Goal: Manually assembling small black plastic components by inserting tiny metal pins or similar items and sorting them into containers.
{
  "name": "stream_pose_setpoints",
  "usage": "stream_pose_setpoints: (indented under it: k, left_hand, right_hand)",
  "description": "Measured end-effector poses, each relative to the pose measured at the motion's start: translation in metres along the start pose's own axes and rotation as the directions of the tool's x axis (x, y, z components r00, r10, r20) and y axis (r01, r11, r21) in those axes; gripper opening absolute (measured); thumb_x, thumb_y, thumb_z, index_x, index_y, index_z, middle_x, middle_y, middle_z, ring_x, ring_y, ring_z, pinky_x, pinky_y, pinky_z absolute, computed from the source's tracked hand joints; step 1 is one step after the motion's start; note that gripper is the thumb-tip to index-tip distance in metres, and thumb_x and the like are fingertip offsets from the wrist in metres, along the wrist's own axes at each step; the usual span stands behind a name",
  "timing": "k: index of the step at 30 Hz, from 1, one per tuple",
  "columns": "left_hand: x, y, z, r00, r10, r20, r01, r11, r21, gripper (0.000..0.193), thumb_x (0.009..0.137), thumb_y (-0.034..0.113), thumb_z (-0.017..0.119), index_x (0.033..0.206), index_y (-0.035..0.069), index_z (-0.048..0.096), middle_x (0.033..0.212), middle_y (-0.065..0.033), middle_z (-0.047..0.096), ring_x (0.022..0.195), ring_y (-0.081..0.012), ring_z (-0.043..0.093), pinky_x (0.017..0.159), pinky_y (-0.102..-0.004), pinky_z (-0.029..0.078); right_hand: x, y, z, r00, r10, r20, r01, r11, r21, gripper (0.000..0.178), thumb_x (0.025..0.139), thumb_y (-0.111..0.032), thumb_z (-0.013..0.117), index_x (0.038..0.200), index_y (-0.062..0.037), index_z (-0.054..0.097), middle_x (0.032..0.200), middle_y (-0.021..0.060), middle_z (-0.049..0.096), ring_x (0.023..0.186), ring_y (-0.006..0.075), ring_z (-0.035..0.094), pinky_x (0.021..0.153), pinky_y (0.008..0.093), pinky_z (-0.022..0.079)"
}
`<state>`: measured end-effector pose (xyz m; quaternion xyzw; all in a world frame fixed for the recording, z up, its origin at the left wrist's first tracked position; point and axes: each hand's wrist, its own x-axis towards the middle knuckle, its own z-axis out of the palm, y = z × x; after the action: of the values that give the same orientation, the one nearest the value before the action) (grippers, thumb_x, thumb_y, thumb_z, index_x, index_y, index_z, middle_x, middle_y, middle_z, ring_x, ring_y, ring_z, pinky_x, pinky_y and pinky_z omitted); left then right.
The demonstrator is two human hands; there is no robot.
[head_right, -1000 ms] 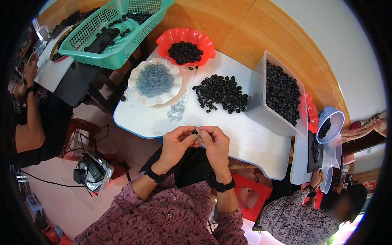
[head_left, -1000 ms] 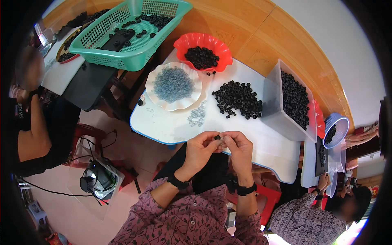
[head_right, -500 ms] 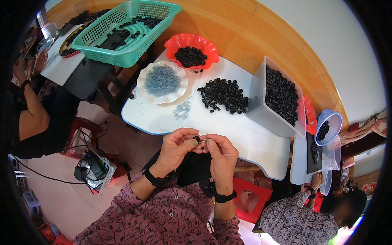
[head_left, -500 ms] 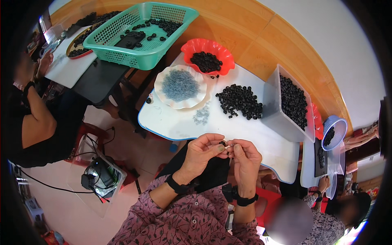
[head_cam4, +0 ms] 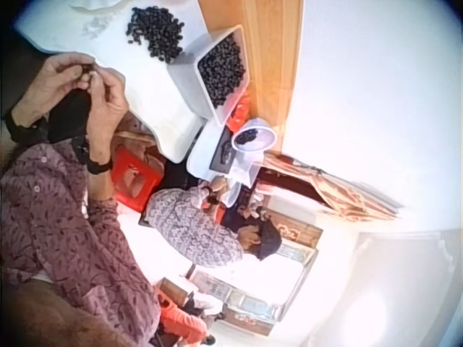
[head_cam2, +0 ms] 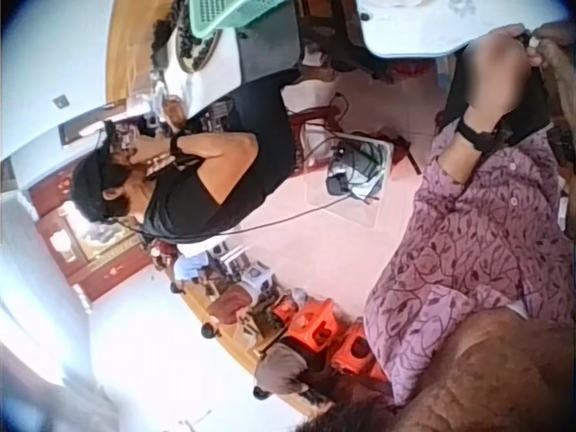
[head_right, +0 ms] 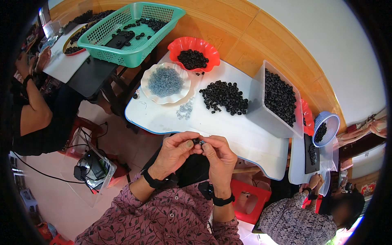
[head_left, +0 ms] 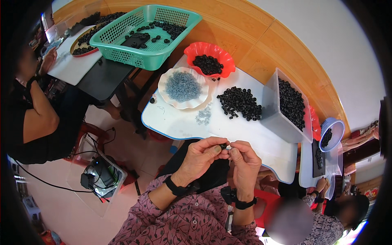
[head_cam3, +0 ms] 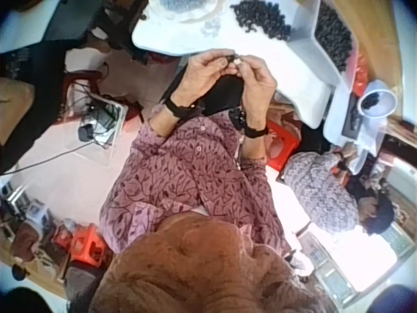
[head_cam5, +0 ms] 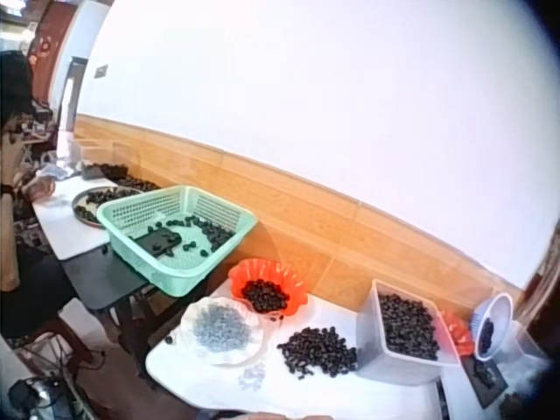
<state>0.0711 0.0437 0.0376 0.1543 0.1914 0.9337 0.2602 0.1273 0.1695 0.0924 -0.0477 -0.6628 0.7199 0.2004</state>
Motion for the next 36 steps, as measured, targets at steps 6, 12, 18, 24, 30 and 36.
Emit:
stream_pose_setpoints:
  k: [6, 12, 18, 24, 30, 36]
  left_hand:
    - [-0.003, 0.002, 0.001, 1.000, -0.006, -0.014, 0.006, 1.000, -0.006, 0.027, 0.095, 0.002, 0.056, 0.122, -0.003, 0.058, 0.108, -0.0111, 0.063, 0.095, -0.0170, 0.064, 0.088, -0.0337, 0.055]
    - [-0.005, 0.001, -0.002, 0.998, -0.015, -0.066, 0.018, 0.999, 0.042, 0.028, 0.094, 0.005, 0.058, 0.121, -0.003, 0.055, 0.108, -0.0117, 0.064, 0.093, -0.0186, 0.065, 0.087, -0.0331, 0.055]
    - [-0.007, 0.000, -0.008, 0.998, 0.016, -0.058, -0.011, 0.996, 0.088, 0.022, 0.094, 0.003, 0.058, 0.115, -0.003, 0.058, 0.106, -0.0122, 0.064, 0.092, -0.0187, 0.065, 0.086, -0.0331, 0.055]
    - [-0.008, 0.001, -0.011, 0.997, 0.063, -0.044, -0.055, 0.984, 0.170, 0.019, 0.095, 0.000, 0.056, 0.112, -0.005, 0.060, 0.106, -0.0108, 0.065, 0.092, -0.0144, 0.064, 0.086, -0.0266, 0.055]
    - [-0.010, 0.005, -0.015, 0.996, 0.081, -0.028, -0.066, 0.932, 0.356, 0.018, 0.095, 0.002, 0.058, 0.111, -0.004, 0.062, 0.099, -0.0075, 0.066, 0.087, -0.0113, 0.064, 0.079, -0.0234, 0.054]
    - [-0.013, 0.001, -0.019, 0.997, -0.005, -0.077, 0.023, 0.972, 0.234, 0.019, 0.096, 0.005, 0.056, 0.112, -0.004, 0.061, 0.098, -0.0070, 0.066, 0.081, -0.0099, 0.064, 0.075, -0.0213, 0.053]
  right_hand:
    - [-0.002, -0.003, 0.007, 0.999, -0.030, 0.009, 0.031, 0.999, -0.037, 0.013, 0.091, 0.003, 0.061, 0.103, 0.0031, 0.066, 0.101, 0.0063, 0.061, 0.083, 0.0121, 0.064, 0.074, 0.0221, 0.052]
    - [-0.004, 0.000, 0.009, 0.999, -0.034, 0.006, 0.034, 0.995, -0.090, 0.013, 0.091, 0.002, 0.061, 0.103, 0.0033, 0.066, 0.099, 0.0068, 0.060, 0.083, 0.0130, 0.065, 0.075, 0.0232, 0.054]
    - [-0.005, 0.003, 0.013, 1.000, -0.025, 0.014, 0.026, 0.991, -0.131, 0.013, 0.091, 0.003, 0.061, 0.102, 0.0035, 0.066, 0.100, 0.0072, 0.059, 0.083, 0.0134, 0.065, 0.075, 0.0235, 0.055]
    - [-0.005, 0.003, 0.014, 0.997, -0.043, 0.058, 0.053, 0.980, -0.190, 0.014, 0.089, 0.006, 0.062, 0.102, 0.0041, 0.066, 0.101, 0.0075, 0.058, 0.084, 0.0138, 0.066, 0.076, 0.0239, 0.055]
    - [0.001, -0.003, 0.009, 0.986, 0.144, 0.085, -0.131, 0.981, -0.142, 0.015, 0.086, 0.005, 0.067, 0.100, 0.0045, 0.065, 0.092, 0.0092, 0.065, 0.079, 0.0147, 0.066, 0.075, 0.0245, 0.055]
    - [0.002, -0.007, 0.011, 0.956, 0.283, 0.070, -0.277, 0.957, -0.091, 0.014, 0.087, -0.002, 0.068, 0.100, 0.0042, 0.063, 0.083, 0.0093, 0.069, 0.073, 0.0129, 0.065, 0.069, 0.0223, 0.052]
